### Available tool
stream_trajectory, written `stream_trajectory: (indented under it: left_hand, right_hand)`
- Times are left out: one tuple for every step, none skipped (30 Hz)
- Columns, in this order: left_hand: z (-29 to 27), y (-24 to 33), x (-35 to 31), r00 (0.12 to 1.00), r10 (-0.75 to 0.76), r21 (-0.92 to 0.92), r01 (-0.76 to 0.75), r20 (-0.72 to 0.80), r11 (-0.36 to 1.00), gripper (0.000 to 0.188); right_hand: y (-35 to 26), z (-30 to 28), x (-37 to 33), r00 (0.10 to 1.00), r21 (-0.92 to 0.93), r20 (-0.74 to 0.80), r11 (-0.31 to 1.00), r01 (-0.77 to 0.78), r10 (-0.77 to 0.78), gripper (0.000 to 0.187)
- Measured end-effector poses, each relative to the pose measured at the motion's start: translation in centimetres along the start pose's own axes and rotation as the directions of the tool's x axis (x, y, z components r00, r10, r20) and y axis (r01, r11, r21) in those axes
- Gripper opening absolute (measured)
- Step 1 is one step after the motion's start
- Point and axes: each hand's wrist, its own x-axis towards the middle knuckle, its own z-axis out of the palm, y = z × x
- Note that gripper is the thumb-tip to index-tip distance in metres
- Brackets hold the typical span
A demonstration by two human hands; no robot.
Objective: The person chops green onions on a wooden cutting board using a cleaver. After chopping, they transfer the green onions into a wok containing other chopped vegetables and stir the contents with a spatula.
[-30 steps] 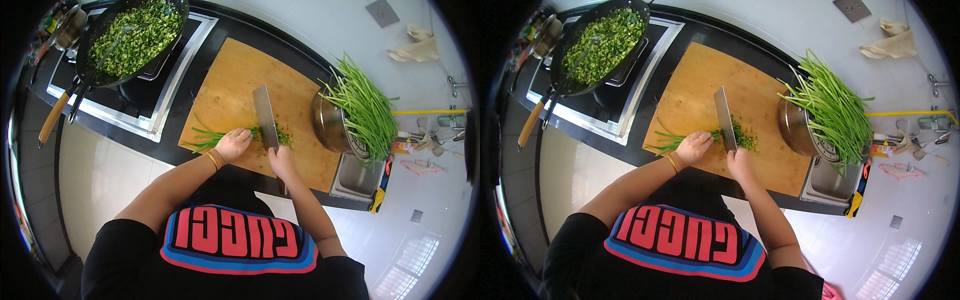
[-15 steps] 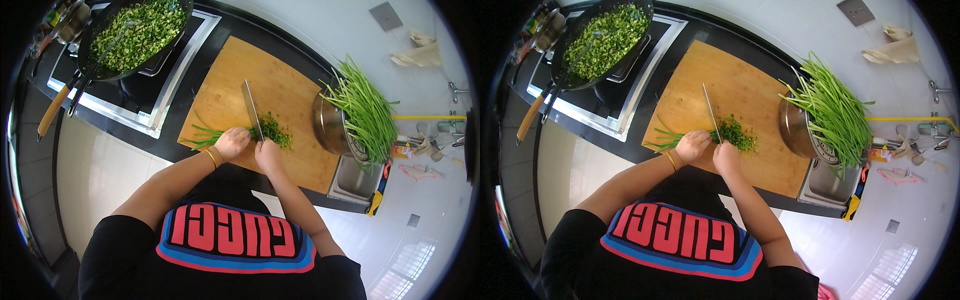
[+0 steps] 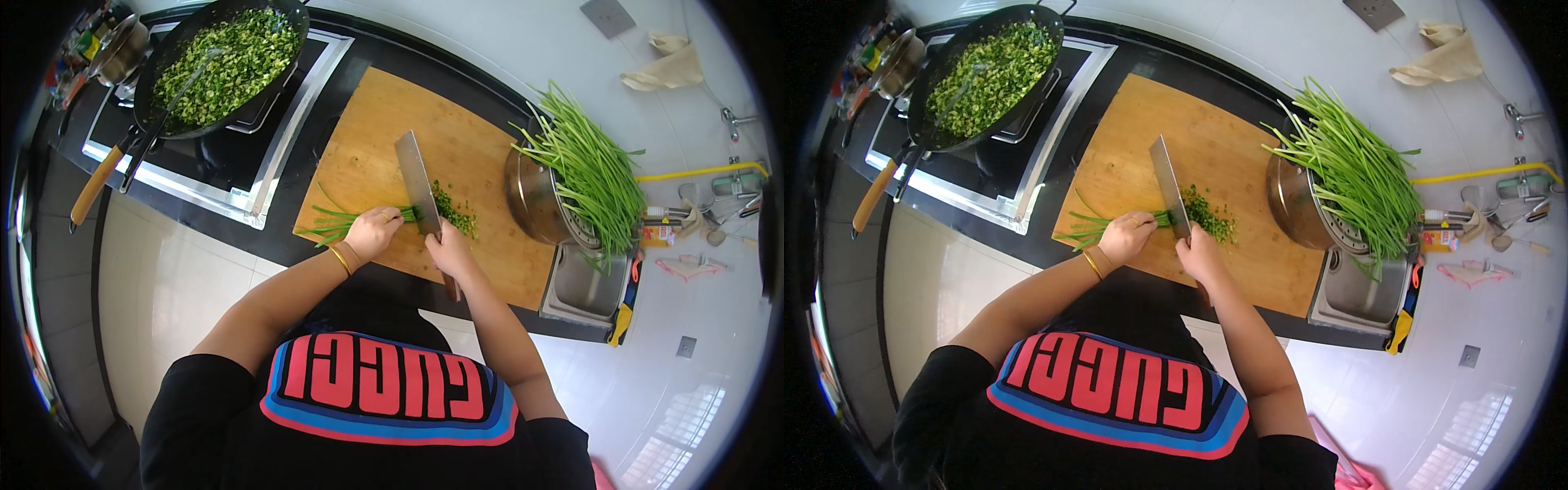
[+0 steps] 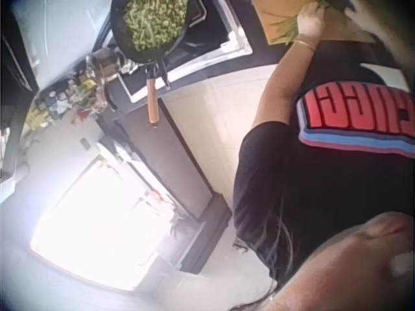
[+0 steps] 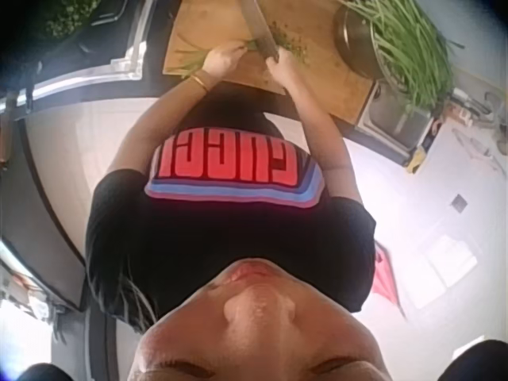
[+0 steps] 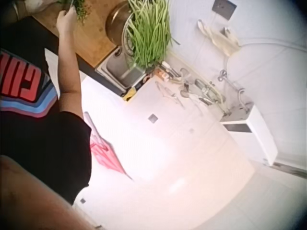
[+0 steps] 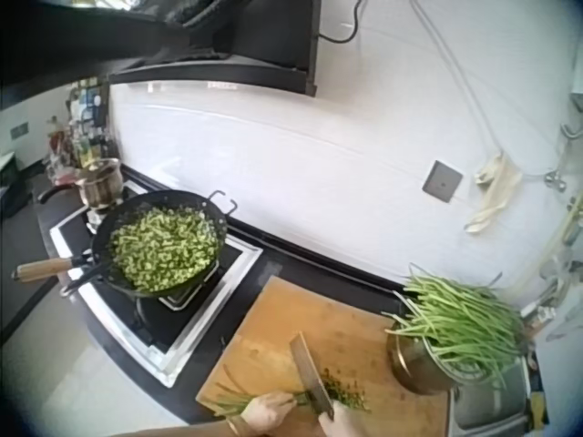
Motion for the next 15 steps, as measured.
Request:
stream_trajectory:
  left_hand:
    - [0.0, 0.2, 0.0, 1.0, -0.01, -0.01, 0.01, -0.002, 1.0, 0.013]
    - [0.0, 0.2, -0.1, 1.0, -0.011, -0.001, 0.011, -0.012, 1.0, 0.013]
    - [0.0, 0.2, -0.1, 1.0, -0.013, 0.007, 0.014, -0.022, 1.0, 0.013]
    - [0.0, 0.1, -0.2, 0.999, -0.016, 0.016, 0.016, -0.033, 1.0, 0.013]
    - [0.0, 0.2, -0.2, 0.999, -0.018, 0.009, 0.018, -0.033, 1.0, 0.013]
    - [0.0, 0.2, -0.2, 0.999, -0.02, 0.004, 0.02, -0.033, 1.0, 0.013]
    - [0.0, 0.2, -0.2, 0.999, -0.023, -0.001, 0.023, -0.034, 1.0, 0.013]
    - [0.0, 0.2, -0.2, 0.999, -0.019, 0.0, 0.019, -0.033, 1.0, 0.013]
    - [0.0, 0.2, -0.3, 0.999, -0.017, 0.002, 0.017, -0.033, 1.0, 0.013]
    - [0.0, 0.1, -0.3, 0.999, -0.015, 0.005, 0.015, -0.034, 1.0, 0.014]
    - [0.0, 0.1, -0.4, 1.0, -0.016, 0.002, 0.017, -0.024, 1.0, 0.015]
    - [0.0, 0.1, -0.4, 1.0, -0.019, 0.0, 0.019, -0.014, 1.0, 0.015]
    - [0.0, 0.2, -0.5, 1.0, -0.022, -0.003, 0.022, -0.005, 1.0, 0.016]
    - [0.0, 0.1, -0.5, 1.0, -0.016, -0.003, 0.016, -0.014, 1.0, 0.016]
    - [0.0, 0.1, -0.3, 1.0, -0.004, -0.009, 0.004, -0.023, 1.0, 0.016]
  right_hand:
    - [1.1, 0.2, 0.2, 0.998, -0.056, -0.052, 0.998, 0.027, -0.03, 0.02]
    - [0.8, -0.2, -0.1, 0.997, -0.08, -0.063, 0.996, 0.049, -0.054, 0.02]
    - [-0.1, -0.9, -1.0, 0.994, -0.104, -0.072, 0.992, 0.071, -0.079, 0.021]
    - [-1.1, -1.7, -1.9, 0.991, -0.128, -0.081, 0.987, 0.093, -0.104, 0.021]
    - [-2.0, -2.5, -2.7, 0.998, -0.149, -0.014, 0.988, 0.051, -0.054, 0.021]
    - [-1.8, -2.6, -3.1, 0.998, -0.16, 0.004, 0.985, 0.065, -0.065, 0.021]
    - [-1.6, -2.7, -3.5, 0.997, -0.172, 0.023, 0.982, 0.079, -0.076, 0.021]
    - [-1.4, -2.7, -3.9, 0.995, -0.18, 0.042, 0.979, 0.092, -0.086, 0.022]
    - [-1.4, -2.8, -4.1, 0.996, -0.183, 0.059, 0.98, 0.08, -0.07, 0.022]
    - [-1.3, -2.9, -4.3, 0.996, -0.186, 0.077, 0.98, 0.068, -0.054, 0.021]
    - [-1.2, -2.9, -4.3, 0.995, -0.19, 0.096, 0.98, 0.056, -0.038, 0.022]
    - [-1.2, -2.7, -4.3, 0.995, -0.215, 0.1, 0.976, 0.035, -0.014, 0.021]
    - [-1.2, -2.4, -4.4, 0.995, -0.241, 0.103, 0.97, 0.015, 0.01, 0.021]
    - [-1.3, -2.0, -4.3, 0.994, -0.266, 0.108, 0.964, -0.002, 0.032, 0.02]
    - [-1.3, -1.1, -3.9, 0.997, -0.239, 0.07, 0.971, 0.004, 0.013, 0.02]
